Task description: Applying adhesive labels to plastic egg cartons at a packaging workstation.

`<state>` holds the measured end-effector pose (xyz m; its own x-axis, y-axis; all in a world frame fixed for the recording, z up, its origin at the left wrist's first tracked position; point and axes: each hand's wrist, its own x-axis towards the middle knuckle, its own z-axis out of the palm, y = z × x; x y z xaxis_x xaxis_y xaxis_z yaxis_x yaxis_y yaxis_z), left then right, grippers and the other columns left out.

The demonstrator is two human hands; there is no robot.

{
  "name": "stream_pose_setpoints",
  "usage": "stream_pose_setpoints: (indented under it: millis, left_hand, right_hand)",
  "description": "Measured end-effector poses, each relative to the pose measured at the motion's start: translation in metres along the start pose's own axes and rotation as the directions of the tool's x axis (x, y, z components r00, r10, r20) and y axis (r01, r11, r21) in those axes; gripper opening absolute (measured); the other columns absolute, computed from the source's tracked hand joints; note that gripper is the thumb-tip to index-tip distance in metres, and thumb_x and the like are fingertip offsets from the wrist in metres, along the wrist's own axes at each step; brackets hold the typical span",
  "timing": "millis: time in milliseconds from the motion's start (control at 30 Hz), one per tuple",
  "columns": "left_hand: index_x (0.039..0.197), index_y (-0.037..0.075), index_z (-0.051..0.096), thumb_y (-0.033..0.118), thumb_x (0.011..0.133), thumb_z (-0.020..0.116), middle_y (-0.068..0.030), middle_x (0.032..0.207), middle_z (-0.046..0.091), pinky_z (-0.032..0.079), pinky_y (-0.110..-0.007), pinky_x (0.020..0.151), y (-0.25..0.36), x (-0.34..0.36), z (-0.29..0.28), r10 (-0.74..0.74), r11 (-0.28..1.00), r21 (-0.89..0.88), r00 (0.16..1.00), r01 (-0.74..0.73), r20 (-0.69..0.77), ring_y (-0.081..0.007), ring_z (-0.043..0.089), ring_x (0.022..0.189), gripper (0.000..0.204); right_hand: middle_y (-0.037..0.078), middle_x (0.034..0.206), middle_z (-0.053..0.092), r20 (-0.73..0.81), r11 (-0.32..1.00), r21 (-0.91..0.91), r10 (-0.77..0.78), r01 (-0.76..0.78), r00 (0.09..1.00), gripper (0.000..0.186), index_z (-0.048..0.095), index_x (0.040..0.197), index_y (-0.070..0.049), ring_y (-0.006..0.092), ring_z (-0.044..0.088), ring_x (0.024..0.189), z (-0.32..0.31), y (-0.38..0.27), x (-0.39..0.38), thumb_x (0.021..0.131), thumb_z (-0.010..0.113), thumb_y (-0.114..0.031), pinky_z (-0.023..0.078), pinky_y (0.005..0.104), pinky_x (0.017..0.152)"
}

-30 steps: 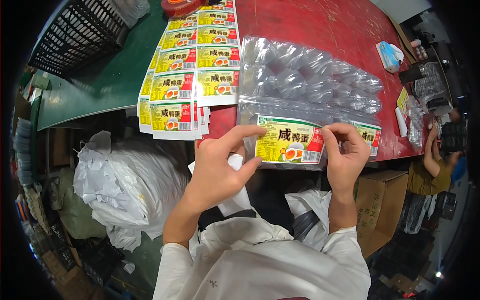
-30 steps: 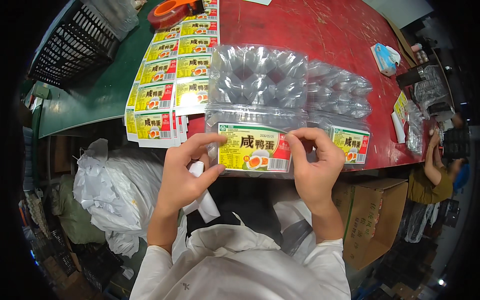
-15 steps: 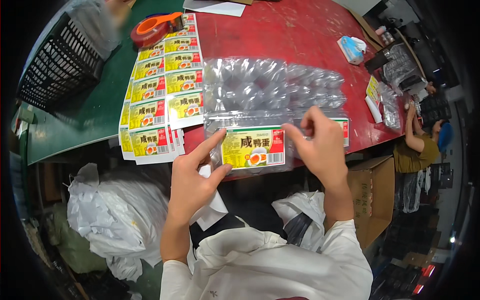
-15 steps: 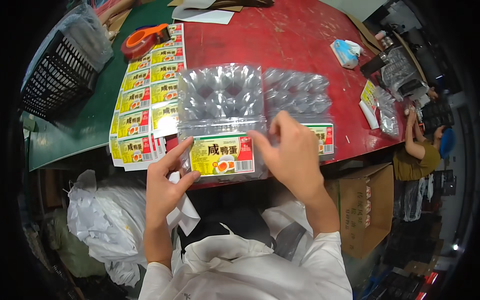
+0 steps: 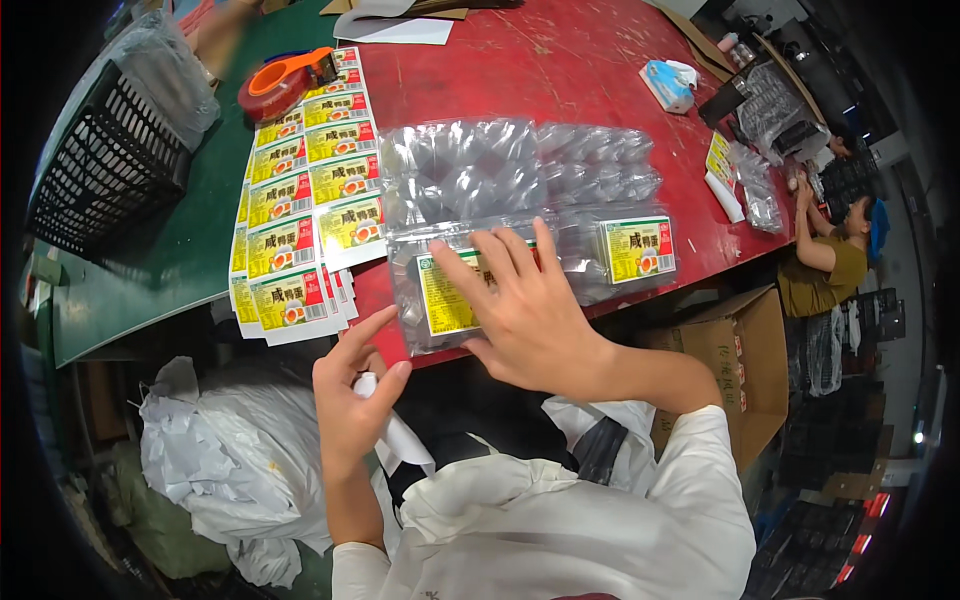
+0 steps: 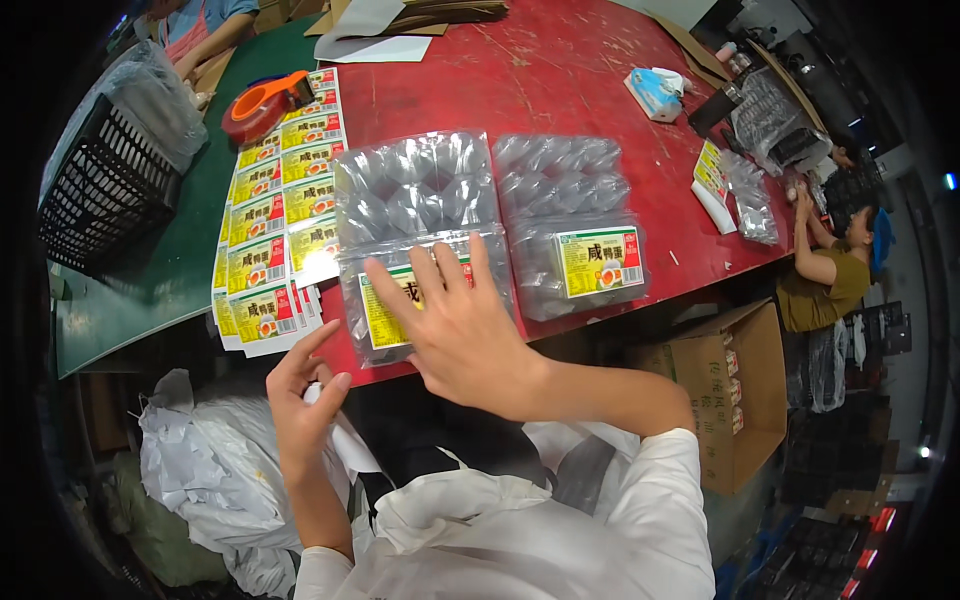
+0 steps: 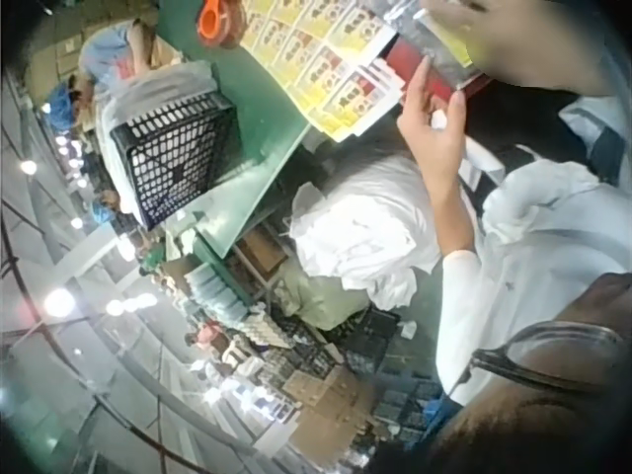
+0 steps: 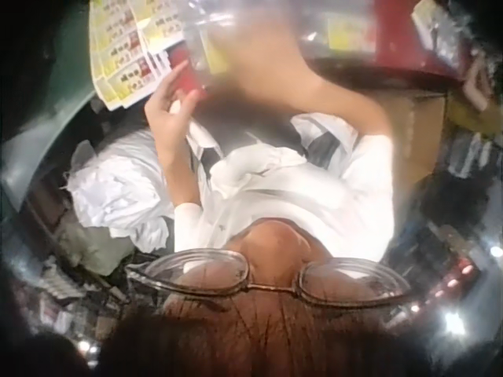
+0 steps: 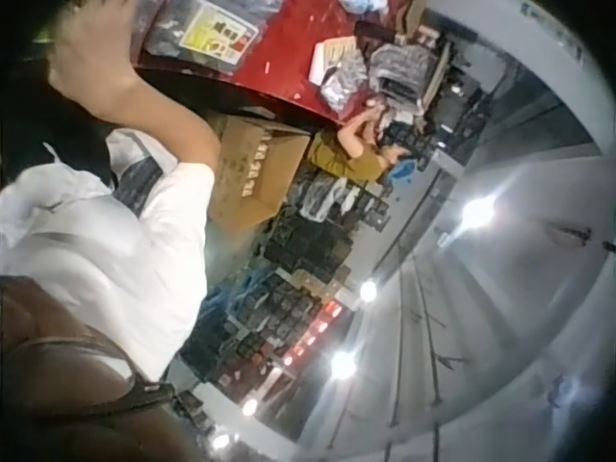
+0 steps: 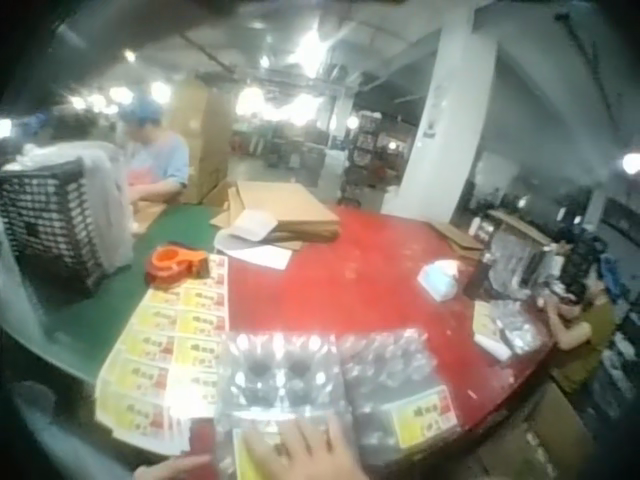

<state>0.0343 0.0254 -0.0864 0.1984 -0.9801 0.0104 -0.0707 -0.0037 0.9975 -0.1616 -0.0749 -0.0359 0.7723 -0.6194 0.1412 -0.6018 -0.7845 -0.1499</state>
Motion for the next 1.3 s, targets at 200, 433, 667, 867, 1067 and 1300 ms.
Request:
stream_pose_setpoints:
  millis: [200, 433, 667, 867, 1067, 1300]
  left_hand:
    - [0.124, -0.003, 0.061, 0.001, 0.078, 0.067, 0.0053, 0.058, 0.044, 0.027, -0.02, 0.053, -0.002, -0.008, -0.006, -0.056, 0.994, -0.09, 0.998, 0.059, 0.036, -0.0017, 0.038, 0.054, 0.047]
    - [0.115, -0.003, 0.064, 0.001, 0.078, 0.067, 0.0052, 0.058, 0.045, 0.025, -0.02, 0.052, -0.002, -0.011, -0.007, -0.058, 0.982, -0.176, 0.997, 0.065, 0.044, -0.0012, 0.038, 0.054, 0.038]
    - [0.105, -0.002, 0.067, 0.005, 0.076, 0.068, 0.0043, 0.055, 0.046, 0.024, -0.021, 0.049, -0.018, -0.019, -0.019, 0.026, 0.98, -0.199, 0.974, 0.02, 0.224, -0.0013, 0.037, 0.051, 0.03]
    - [0.099, -0.011, 0.068, 0.004, 0.065, 0.065, -0.0069, 0.061, 0.061, 0.045, -0.023, 0.054, -0.022, -0.016, -0.012, 0.358, 0.769, -0.639, 0.819, 0.013, 0.448, -0.014, 0.057, 0.052, 0.037]
    - [0.09, -0.009, 0.066, 0.031, 0.067, 0.061, -0.0225, 0.09, 0.063, 0.048, -0.042, 0.081, -0.031, -0.01, 0.013, 0.473, 0.619, -0.784, 0.815, -0.037, 0.335, -0.035, 0.06, 0.09, 0.046]
    - [0.086, -0.006, 0.063, 0.038, 0.069, 0.061, -0.0138, 0.079, 0.06, 0.04, -0.029, 0.06, -0.038, -0.028, 0.006, 0.058, 0.769, -0.599, 0.91, 0.221, 0.41, -0.0192, 0.054, 0.07, 0.048]
  right_hand:
    - [0.02, 0.122, 0.048, -0.063, 0.989, -0.137, -0.061, 0.052, 0.996, 0.092, 0.04, 0.146, -0.016, 0.0369, 0.048, 0.116, 0.002, -0.002, -0.003, 0.064, 0.082, -0.025, 0.024, 0.0658, 0.107]
    - [0.018, 0.116, 0.053, -0.482, 0.981, -0.172, -0.168, 0.095, 0.86, 0.085, 0.05, 0.129, -0.01, 0.0354, 0.057, 0.103, -0.05, 0.008, -0.022, 0.053, 0.084, -0.028, 0.025, 0.0658, 0.107]
    - [0.016, 0.122, 0.057, -0.529, 0.97, -0.243, -0.124, -0.01, 0.84, 0.093, 0.04, 0.135, -0.007, 0.0341, 0.058, 0.111, -0.104, 0.084, -0.067, 0.051, 0.079, -0.012, 0.027, 0.0624, 0.11]
    - [0.019, 0.138, 0.047, -0.061, 0.944, -0.157, 0.283, -0.289, 0.957, 0.083, 0.045, 0.138, -0.006, 0.0392, 0.04, 0.135, -0.082, 0.096, -0.09, 0.062, 0.076, -0.002, 0.028, 0.0512, 0.113]
    - [0.024, 0.133, 0.053, -0.141, 0.971, 0.239, 0.034, 0.001, 0.989, 0.065, 0.062, 0.122, -0.003, 0.0463, 0.049, 0.125, -0.048, 0.032, -0.087, 0.065, 0.084, -0.026, 0.043, 0.0513, 0.103]
    - [0.014, 0.11, 0.065, 0.207, 0.48, 0.867, -0.11, -0.131, 0.972, 0.041, 0.065, 0.105, 0.001, 0.0317, 0.065, 0.098, 0.04, -0.034, -0.088, 0.07, 0.081, -0.013, 0.052, 0.0411, 0.084]
